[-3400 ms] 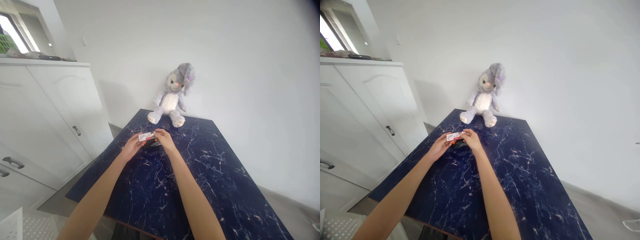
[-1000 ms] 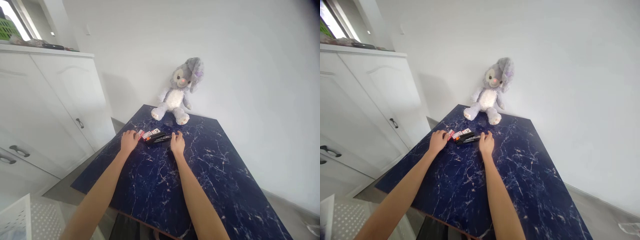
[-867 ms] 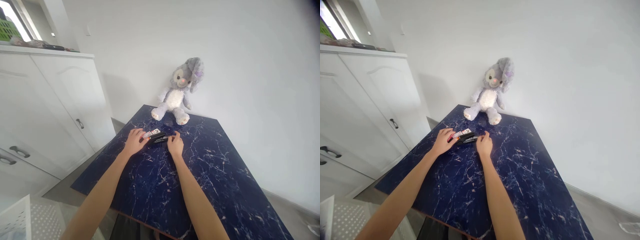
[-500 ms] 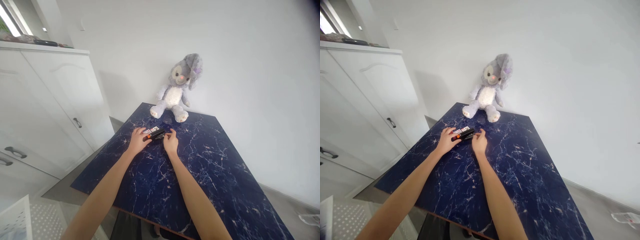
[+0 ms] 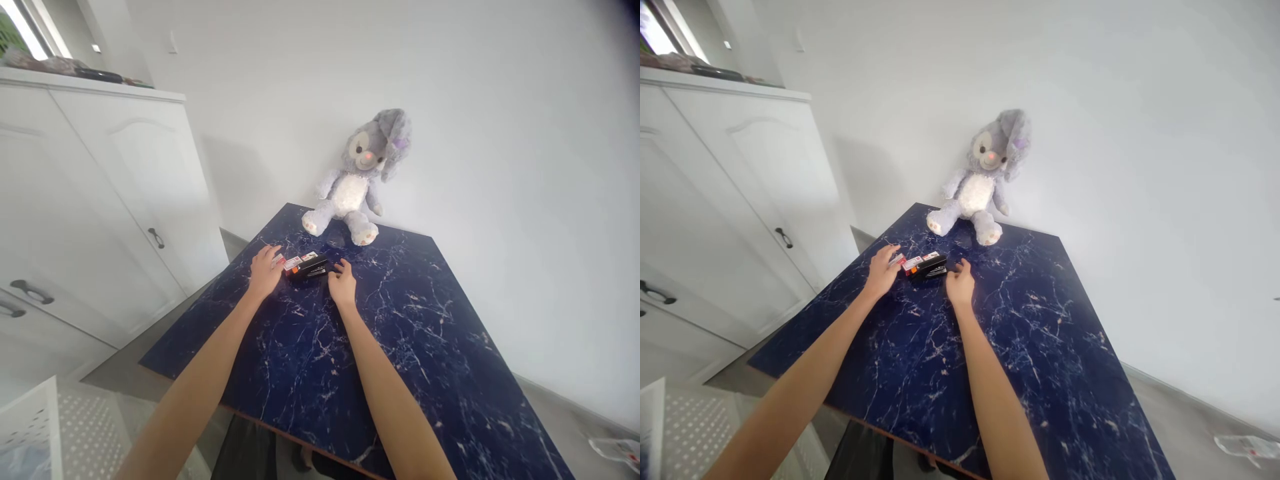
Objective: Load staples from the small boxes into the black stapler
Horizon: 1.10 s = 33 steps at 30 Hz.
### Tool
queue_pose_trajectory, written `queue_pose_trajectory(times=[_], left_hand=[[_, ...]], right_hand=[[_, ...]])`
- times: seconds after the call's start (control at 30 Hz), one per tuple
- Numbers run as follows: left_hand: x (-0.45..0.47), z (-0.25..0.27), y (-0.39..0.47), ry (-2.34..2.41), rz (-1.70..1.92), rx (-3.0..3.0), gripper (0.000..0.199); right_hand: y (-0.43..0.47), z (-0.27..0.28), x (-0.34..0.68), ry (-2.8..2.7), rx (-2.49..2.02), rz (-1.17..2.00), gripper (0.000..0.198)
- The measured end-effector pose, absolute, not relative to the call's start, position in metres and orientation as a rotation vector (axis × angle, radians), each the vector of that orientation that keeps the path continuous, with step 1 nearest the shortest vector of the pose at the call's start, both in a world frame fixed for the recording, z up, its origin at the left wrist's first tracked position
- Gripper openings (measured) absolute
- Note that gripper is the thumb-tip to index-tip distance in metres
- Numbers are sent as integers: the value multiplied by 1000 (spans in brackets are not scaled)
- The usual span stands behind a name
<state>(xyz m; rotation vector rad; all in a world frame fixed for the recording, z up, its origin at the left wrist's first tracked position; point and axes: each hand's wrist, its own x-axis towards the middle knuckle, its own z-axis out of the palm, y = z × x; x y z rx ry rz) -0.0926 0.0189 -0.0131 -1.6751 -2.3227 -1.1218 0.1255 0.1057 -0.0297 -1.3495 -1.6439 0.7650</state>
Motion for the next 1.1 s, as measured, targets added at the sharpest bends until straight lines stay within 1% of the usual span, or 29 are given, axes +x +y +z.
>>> queue_pose_trajectory(times=[0.07,0.13,0.27,0.4,0.47,0.53,0.6,0.67,0.73,0.83,0.93,1.03,1.1], left_hand=[[-102,-9,16,-2426,-1044,-1648,48],[-106,-3,11,-2434,-1021,-1623,44],[-82,11,2,-2134,-1197,-1639,42],[-49,11,2,-1857,-1042,-2050,44],[-48,4,6,-1807,-1070,-2069,44],[-61,-6,13,-1895,-1145,-1942,40],[-79,-15,19,-2035,-1091,-1864,39],[-94,-21,22,-2112,-959,-1933,40],[-101,-22,23,-2128,-904,-1948,38],[-99,-14,21,-2070,-1030,-1773,35],[-93,-3,14,-1979,-1211,-1570,34],[-87,5,8,-1920,-1294,-1562,30],[-84,8,5,-1897,-1322,-1601,28]], right_hand=[[107,-30,127,-1642,-1338,790,48],[107,-30,127,-1677,-1316,777,44],[107,-32,125,-1673,-1290,762,39],[110,-32,128,-1623,-1295,744,33],[110,-32,128,-1670,-1289,743,33],[106,-30,125,-1776,-1263,723,34],[100,-28,120,-1901,-1234,644,35],[93,-23,115,-1977,-1232,488,37],[85,-18,112,-1968,-1249,327,40],[76,-11,115,-1953,-1269,270,36],[70,-9,119,-2177,-1143,311,34],[67,-12,118,-2380,-968,276,31],[67,-13,115,-2403,-951,253,26]])
